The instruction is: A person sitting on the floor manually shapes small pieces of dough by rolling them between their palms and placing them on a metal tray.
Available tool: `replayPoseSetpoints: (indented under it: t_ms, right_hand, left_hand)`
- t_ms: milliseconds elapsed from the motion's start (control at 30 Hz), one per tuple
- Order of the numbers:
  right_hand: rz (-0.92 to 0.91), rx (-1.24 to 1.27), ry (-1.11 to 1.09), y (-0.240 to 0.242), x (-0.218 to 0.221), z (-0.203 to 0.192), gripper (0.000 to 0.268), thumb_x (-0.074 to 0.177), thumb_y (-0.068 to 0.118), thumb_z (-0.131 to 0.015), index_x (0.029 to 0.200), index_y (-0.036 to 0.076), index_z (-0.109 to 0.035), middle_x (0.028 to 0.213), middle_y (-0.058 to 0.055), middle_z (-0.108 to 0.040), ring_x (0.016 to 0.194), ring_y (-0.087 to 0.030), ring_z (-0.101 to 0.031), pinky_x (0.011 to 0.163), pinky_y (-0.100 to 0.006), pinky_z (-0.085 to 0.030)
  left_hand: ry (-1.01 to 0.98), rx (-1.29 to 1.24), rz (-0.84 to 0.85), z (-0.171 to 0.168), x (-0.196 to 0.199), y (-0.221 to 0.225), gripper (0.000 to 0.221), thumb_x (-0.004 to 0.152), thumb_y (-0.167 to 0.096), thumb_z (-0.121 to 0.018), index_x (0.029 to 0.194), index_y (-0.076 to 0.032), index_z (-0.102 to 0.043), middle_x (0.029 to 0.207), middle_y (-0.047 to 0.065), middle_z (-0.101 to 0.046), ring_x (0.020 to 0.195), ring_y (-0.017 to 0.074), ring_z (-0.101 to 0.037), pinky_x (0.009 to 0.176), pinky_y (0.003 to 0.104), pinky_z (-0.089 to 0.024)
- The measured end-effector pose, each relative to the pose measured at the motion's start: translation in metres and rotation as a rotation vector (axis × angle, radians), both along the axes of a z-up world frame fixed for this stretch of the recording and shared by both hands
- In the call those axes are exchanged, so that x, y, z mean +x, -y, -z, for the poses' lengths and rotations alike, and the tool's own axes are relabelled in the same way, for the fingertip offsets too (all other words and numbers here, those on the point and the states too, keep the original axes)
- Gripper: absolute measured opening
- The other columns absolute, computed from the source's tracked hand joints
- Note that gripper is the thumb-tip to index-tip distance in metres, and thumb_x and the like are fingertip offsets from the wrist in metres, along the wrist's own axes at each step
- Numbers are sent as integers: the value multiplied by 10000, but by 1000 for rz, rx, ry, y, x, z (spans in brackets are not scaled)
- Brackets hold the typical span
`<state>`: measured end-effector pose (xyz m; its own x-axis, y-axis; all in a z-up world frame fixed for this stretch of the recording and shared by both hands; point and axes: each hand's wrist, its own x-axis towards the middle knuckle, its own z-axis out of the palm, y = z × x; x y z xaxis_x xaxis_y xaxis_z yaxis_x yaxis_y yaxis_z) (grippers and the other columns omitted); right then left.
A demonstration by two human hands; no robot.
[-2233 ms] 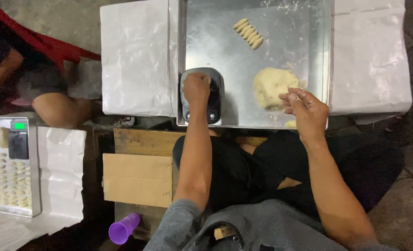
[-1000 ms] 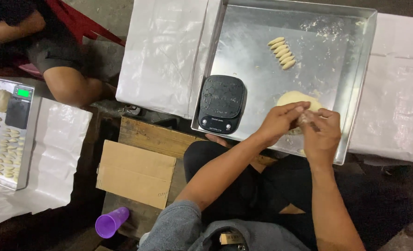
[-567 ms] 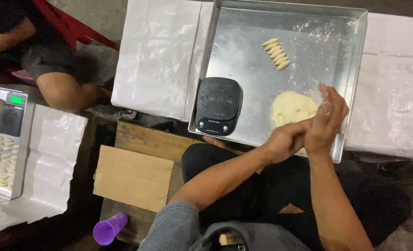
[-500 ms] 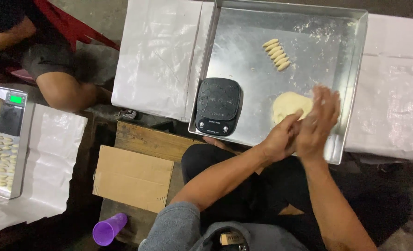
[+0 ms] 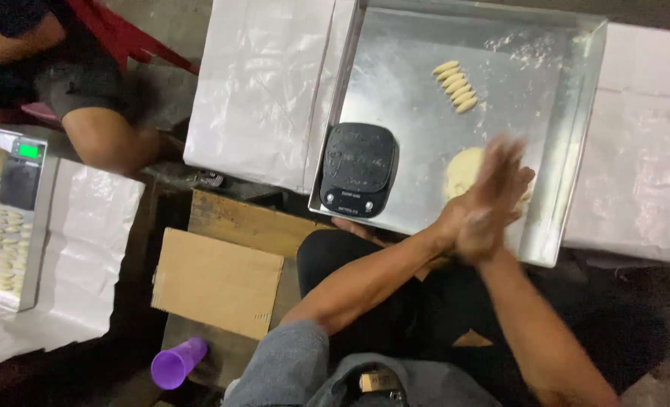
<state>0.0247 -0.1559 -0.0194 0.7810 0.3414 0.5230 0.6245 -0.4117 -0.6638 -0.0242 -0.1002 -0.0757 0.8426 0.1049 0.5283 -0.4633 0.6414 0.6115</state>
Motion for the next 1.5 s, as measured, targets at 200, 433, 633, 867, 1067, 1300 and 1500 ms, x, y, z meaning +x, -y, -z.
replayPoseSetpoints:
  t_ms: [200, 433, 633, 867, 1067, 1300, 1500]
  right_hand:
    - [220, -112, 99, -14, -2, 20, 714, 1183, 358, -506, 1690, 3, -151, 1721, -204, 8, 1590, -371, 19, 1317, -486, 54]
    - [59, -102, 183, -19, 10, 5, 551, 1183, 220, -367, 1643, -43, -215, 1707, -221, -108, 1585, -388, -70, 1318, -524, -16]
    - [-152, 38, 34, -28, -27, -18, 766, 1111, 522, -48, 1660, -6, -132, 1747, -147, -74, 1633, -350, 24, 1346, -523, 45]
    - [-10, -64, 112, 0, 24, 4, 787, 1094, 495, -97, 1635, -76, -112, 1718, -210, -18, 1589, -427, 30, 1317, -530, 72]
    - [-48, 20, 72, -12, 12, -17, 792, 1116, 553, -126, 1664, -18, -103, 1731, -182, -2, 1601, -388, 51, 1323, -511, 98]
    - [-163, -19, 104, -30, -25, -16, 891, 1056, 649, -46, 1651, 2, -194, 1720, -208, -37, 1587, -421, 40, 1285, -560, 98]
    - [-192, -99, 200, -10, -4, 1, 835, 1069, 526, -163, 1603, -116, -186, 1687, -299, -65, 1558, -481, 18, 1268, -591, 87]
  left_hand:
    - [-1030, -291, 240, -11, 14, -17, 804, 1063, -814, -529, 1354, -77, -670, 1201, 189, -712, 1139, 266, -680, 1064, 417, -501]
    - [-1211, 158, 76, -58, -4, -21, 797, 970, -689, -412, 1547, -140, -441, 1563, 212, -439, 1452, 345, -411, 1251, 476, -302]
    - [-1211, 159, -24, -126, -4, -33, 847, 939, -767, -390, 1470, -131, -565, 1499, 233, -526, 1441, 362, -446, 1212, 435, -348]
    - [-621, 23, 45, -136, 0, -47, 777, 1081, -637, -217, 1688, -154, -180, 1722, 47, -214, 1605, 201, -152, 1306, 433, -104]
    - [-1059, 183, 113, -149, -16, -31, 899, 982, -731, -353, 1563, -47, -402, 1625, 215, -348, 1527, 326, -297, 1283, 484, -166]
    - [-1051, -219, 70, -1, -4, -29, 787, 1017, -713, -505, 1533, -119, -500, 1457, 202, -559, 1357, 309, -528, 1196, 446, -351]
    - [-1028, -364, 181, -31, 17, -23, 773, 1000, -789, -501, 1452, -170, -608, 1293, 31, -706, 1112, 160, -686, 972, 271, -492]
